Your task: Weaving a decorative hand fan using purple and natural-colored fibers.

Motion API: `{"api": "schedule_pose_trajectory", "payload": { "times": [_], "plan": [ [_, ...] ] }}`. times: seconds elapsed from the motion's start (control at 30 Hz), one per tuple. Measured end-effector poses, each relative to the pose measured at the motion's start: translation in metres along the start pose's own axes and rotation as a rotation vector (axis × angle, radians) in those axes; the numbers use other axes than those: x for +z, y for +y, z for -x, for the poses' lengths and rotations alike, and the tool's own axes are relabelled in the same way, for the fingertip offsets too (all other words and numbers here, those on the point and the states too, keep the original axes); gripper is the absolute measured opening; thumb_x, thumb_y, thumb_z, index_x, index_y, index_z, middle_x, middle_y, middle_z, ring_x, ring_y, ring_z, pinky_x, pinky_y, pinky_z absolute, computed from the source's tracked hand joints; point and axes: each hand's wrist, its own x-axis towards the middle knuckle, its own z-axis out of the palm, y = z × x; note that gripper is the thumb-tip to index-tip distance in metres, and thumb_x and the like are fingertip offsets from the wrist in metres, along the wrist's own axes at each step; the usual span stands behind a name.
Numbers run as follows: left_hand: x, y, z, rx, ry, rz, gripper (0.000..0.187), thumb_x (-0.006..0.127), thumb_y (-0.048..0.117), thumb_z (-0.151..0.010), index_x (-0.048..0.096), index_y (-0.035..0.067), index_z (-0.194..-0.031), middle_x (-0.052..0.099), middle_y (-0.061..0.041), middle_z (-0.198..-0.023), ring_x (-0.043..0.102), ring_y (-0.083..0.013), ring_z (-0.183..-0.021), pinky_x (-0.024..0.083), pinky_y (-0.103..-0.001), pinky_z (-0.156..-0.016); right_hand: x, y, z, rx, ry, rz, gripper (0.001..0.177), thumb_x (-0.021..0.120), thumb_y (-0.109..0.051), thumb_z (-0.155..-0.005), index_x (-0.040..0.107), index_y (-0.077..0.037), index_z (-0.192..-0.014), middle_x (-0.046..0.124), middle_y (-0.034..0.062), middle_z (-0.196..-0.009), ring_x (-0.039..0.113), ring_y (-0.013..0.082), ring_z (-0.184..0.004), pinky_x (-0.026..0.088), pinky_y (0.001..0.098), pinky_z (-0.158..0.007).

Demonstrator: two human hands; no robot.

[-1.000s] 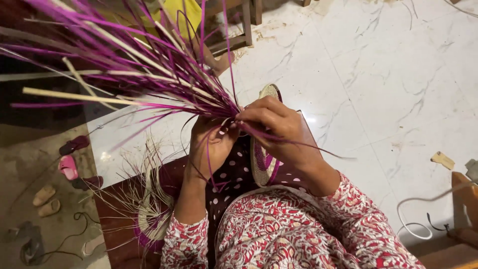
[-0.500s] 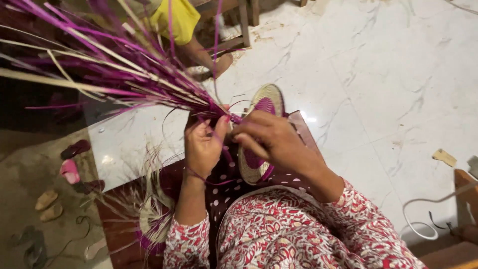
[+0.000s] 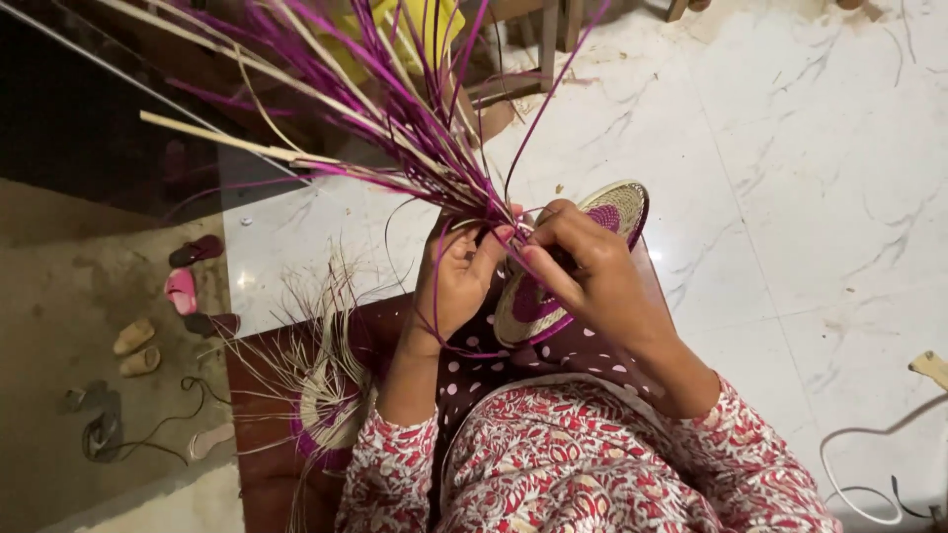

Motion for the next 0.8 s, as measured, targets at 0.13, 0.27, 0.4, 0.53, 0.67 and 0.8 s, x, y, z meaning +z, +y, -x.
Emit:
{"api": "schedule_pose_trajectory", "payload": {
  "times": [0.13,0.27,0.4,0.53,0.67,0.8],
  "plan": [
    [0.0,-0.023,0.008,0.04,-0.048,-0.078,0.015,0.069,0.005,-0.096,0.075,0.002,-0.11,0.077,-0.015,-0.102,0.072,-0.0272,-0.101,0.055,-0.046,-0.099,-0.003,-0.016,-0.007,0.068,0.055,-0.289,0.012,0.067,-0.011,-0.1,0.07,-0.002,-0.093,0.063,0.0107,-0.081,0.063,0.0239,-0.074,0.054,0.0356,-0.072],
    [0.004,-0.024,-0.002,0.004,-0.07,-0.106,0.023,0.073,0.001,-0.092,0.07,-0.001,-0.115,0.075,-0.015,-0.105,0.07,-0.0262,-0.105,0.055,-0.043,-0.101,0.008,-0.008,0.0,0.047,0.067,-0.431,0.014,0.066,-0.011,-0.099,0.076,-0.002,-0.095,0.061,0.0103,-0.075,0.059,0.0203,-0.068,0.053,0.0351,-0.072],
    [0.001,0.003,0.001,-0.134,-0.053,-0.126,0.029,0.075,0.001,-0.09,0.066,-0.004,-0.117,0.072,-0.017,-0.107,0.068,-0.0259,-0.107,0.055,-0.042,-0.103,-0.005,-0.019,-0.006,0.055,0.011,-0.485,0.018,0.062,-0.012,-0.101,0.075,-0.001,-0.098,0.059,0.0094,-0.071,0.058,0.02,-0.065,0.051,0.0347,-0.065],
    [-0.002,0.004,0.005,-0.122,-0.023,-0.327,0.024,0.077,0.01,-0.091,0.068,-0.004,-0.109,0.073,-0.019,-0.099,0.07,-0.029,-0.103,0.058,-0.041,-0.097,-0.003,0.003,-0.015,0.042,0.108,-0.345,0.016,0.065,-0.012,-0.102,0.073,-0.001,-0.093,0.06,0.0104,-0.07,0.052,0.0204,-0.06,0.047,0.0349,-0.061],
    [-0.008,-0.051,0.03,-0.029,-0.089,-0.464,0.025,0.075,0.025,-0.092,0.075,0.001,-0.1,0.078,-0.014,-0.094,0.073,-0.0291,-0.102,0.057,-0.039,-0.099,0.012,0.02,-0.021,0.01,0.134,-0.317,0.01,0.075,-0.012,-0.096,0.075,-0.003,-0.092,0.063,0.0102,-0.077,0.057,0.018,-0.067,0.048,0.0323,-0.065],
    [-0.007,-0.036,0.026,0.148,-0.099,-0.378,0.024,0.062,0.004,-0.102,0.065,-0.017,-0.112,0.068,-0.028,-0.101,0.065,-0.0348,-0.112,0.052,-0.04,-0.105,0.009,0.026,-0.011,0.018,0.212,-0.298,0.007,0.077,-0.008,-0.096,0.075,-0.002,-0.093,0.064,0.011,-0.08,0.058,0.0192,-0.07,0.047,0.0327,-0.067]
  ]
}}
